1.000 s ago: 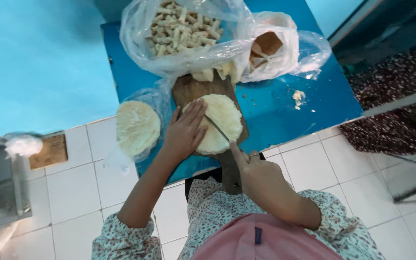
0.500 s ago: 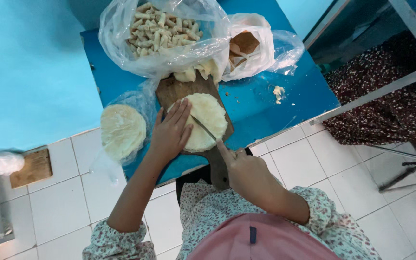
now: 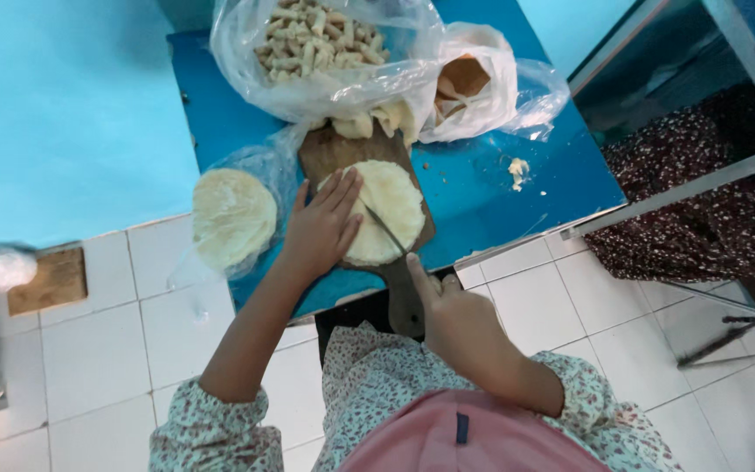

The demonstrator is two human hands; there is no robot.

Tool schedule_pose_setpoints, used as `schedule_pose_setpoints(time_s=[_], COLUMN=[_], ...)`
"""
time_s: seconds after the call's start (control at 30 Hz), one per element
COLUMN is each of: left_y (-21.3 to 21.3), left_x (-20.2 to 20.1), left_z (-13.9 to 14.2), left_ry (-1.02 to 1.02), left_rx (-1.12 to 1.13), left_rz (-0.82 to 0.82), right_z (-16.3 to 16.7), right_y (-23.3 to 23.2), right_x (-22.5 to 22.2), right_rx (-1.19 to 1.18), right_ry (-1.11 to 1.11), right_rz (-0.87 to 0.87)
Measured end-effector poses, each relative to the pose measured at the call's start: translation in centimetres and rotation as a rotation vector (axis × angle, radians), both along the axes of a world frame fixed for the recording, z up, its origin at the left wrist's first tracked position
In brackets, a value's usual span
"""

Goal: The person stretches and flattens pieces of dough by hand on a wooden board, stacking the flattened sheets, then uses a knife to cut the dough into smaller pieces. The cut pieces are left on the board and table beside bags of dough.

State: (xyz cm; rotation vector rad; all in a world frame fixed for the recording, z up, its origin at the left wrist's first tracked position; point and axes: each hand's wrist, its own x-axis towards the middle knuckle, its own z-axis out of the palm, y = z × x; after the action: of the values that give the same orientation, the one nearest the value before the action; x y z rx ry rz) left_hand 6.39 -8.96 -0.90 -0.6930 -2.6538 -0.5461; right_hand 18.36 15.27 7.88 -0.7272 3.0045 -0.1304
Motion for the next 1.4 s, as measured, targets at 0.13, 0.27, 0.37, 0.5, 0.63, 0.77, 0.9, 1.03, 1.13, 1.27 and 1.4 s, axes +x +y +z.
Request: schedule_pose_setpoints(time_s=[0.13,0.27,0.37,0.5,0.63,0.77,0.9,1.03,1.13,1.27,1.4], left_y=[0.0,0.0,0.1,0.2,0.6,1.4,2.1,2.9,3.8,6.8,7.1], left_x=[0.6,0.8,0.7,0.5,1.0,1.1,1.5,2.1,2.1,1.1,0.2], left_z=[-0.1,-0.3,-0.6,-0.8,-0.8,-0.7,-0.7,0.3,1.4,1.5,0.1], left_ry=[0.001,0.024,0.008,0.027,0.009,0.018,0.014,-0.004,-0.151,-0.219,-0.033], left_rx=[-0.008,-0.017,-0.011,-0.039,-0.015,-0.029,-0.028,-0.077,-0.104,-0.164,-0.006], left_rz=[0.004,-0.003,-0.019,-0.013,-0.019,-0.023,-0.015,0.009,0.082,0.247,0.188], right_z=[0.1,0.0,0.2,0.2,0.2,0.2,0.0,0.1,0.2,0.5,0.4], right_y=[0.8,1.0,1.4,1.8,2.5,3.3,4.1,4.6,4.3,4.3,4.5], right_x=[0.8,0.9,0.9,1.9,2.3,3.3,3.9,4.5,4.8,4.9,4.5], right_rx=[-0.087,-0.058,-0.143,-0.086,-0.103,-0.127,-0.094,-0.082,-0.067,-0.084,-0.089], right_ry=[-0.025,-0.048,-0.015,-0.059,-0.05,-0.069,-0.042,-0.009,-0.021,-0.029,-0.062], right_rz=[-0.037,-0.051,-0.01,-0.084,-0.069,-0.068,-0.062,-0.039,-0.038,-0.037,-0.056])
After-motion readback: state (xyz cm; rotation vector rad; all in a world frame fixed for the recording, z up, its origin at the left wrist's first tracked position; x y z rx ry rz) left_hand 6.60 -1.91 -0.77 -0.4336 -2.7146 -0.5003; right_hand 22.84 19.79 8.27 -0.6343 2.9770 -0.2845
